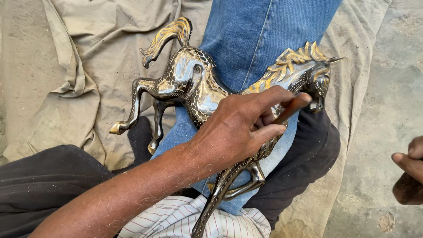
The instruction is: The person sits on the ground with a metal horse figurine on their lap, holding a punch against the figurine's surface and striking it with a wooden mallet to work the decorated metal. They reposition the punch repeatedly across different areas of the horse's body and mane.
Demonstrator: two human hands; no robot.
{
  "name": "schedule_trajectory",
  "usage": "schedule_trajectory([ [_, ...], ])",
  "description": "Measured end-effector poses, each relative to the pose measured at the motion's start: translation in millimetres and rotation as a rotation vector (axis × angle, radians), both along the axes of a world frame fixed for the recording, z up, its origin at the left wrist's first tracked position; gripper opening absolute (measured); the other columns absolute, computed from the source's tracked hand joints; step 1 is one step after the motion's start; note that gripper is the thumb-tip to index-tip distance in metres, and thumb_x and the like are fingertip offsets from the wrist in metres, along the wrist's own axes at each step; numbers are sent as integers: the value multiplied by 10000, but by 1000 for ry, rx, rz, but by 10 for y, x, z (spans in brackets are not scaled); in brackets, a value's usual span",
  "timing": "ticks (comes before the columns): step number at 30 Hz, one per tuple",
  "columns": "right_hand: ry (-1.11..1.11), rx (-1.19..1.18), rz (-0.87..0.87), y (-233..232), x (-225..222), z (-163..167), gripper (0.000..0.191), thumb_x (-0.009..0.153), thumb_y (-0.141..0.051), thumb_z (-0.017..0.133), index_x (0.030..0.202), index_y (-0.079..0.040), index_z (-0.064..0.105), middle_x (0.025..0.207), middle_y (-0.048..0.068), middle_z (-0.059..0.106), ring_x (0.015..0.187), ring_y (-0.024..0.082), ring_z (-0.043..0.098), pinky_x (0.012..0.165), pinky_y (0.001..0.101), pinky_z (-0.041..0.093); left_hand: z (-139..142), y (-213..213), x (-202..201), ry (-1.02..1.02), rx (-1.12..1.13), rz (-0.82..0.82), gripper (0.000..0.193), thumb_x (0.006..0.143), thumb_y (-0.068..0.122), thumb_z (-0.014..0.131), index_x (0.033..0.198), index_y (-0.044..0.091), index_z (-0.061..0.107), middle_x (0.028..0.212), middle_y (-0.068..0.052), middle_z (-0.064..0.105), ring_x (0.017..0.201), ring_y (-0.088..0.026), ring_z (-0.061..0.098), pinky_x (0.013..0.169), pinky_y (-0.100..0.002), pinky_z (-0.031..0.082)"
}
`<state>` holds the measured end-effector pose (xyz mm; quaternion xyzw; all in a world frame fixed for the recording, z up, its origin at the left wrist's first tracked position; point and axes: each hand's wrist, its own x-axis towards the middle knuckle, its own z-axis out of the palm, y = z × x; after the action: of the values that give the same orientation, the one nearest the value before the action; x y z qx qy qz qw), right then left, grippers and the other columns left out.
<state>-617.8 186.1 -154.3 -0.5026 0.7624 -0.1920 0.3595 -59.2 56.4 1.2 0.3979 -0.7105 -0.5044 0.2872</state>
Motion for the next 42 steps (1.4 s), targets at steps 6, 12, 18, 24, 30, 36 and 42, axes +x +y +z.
schedule_trajectory([
  [6,71,-43,113,-184,149,37,168,1010,-96,686,981,-64,523,654,71,521,417,158,489,389,309,443,33,-69,-70,-93,39,4,515,857,155,805,1338,160,622,698,-28,703,599,-126,716,528,-325,543],
  [12,292,-16,422,-587,-53,-53,252,998,-130,708,826,-65,534,600,57,477,457,142,477,463,277,456,21,-37,-81,-42,-13,23,493,866,134,810,1325,141,631,721,-32,720,615,-114,727,523,-301,565],
  [18,256,-39,403,-537,-155,1,207,964,-131,704,891,-80,518,648,42,488,483,138,493,524,290,469,28,-75,-108,-88,43,-16,501,832,122,823,1304,144,657,712,-36,728,591,-111,730,519,-306,559],
  [24,116,-41,198,-198,1,90,225,964,-51,691,1084,-46,501,718,85,511,475,211,518,453,376,466,94,-105,-86,-68,27,-25,513,843,145,813,1327,146,646,753,-58,747,652,-132,742,574,-304,574],
  [30,-66,24,-18,-24,23,74,317,1007,26,677,1241,-36,473,774,115,518,522,264,537,463,452,468,92,-102,-2,5,-67,-45,506,886,152,804,1349,137,600,848,-57,761,763,-144,768,644,-326,589],
  [36,454,64,419,-51,236,286,200,984,45,684,867,-65,563,760,75,542,652,173,590,727,342,588,72,-122,-10,-139,53,-78,526,853,175,807,1332,163,590,702,-76,730,636,-161,752,556,-356,560],
  [42,353,-77,339,-159,801,676,165,934,55,645,1027,-51,561,802,48,567,691,126,627,789,291,576,16,-89,-23,-21,-56,-68,548,860,195,818,1368,177,615,816,-36,754,696,-123,757,605,-314,605],
])
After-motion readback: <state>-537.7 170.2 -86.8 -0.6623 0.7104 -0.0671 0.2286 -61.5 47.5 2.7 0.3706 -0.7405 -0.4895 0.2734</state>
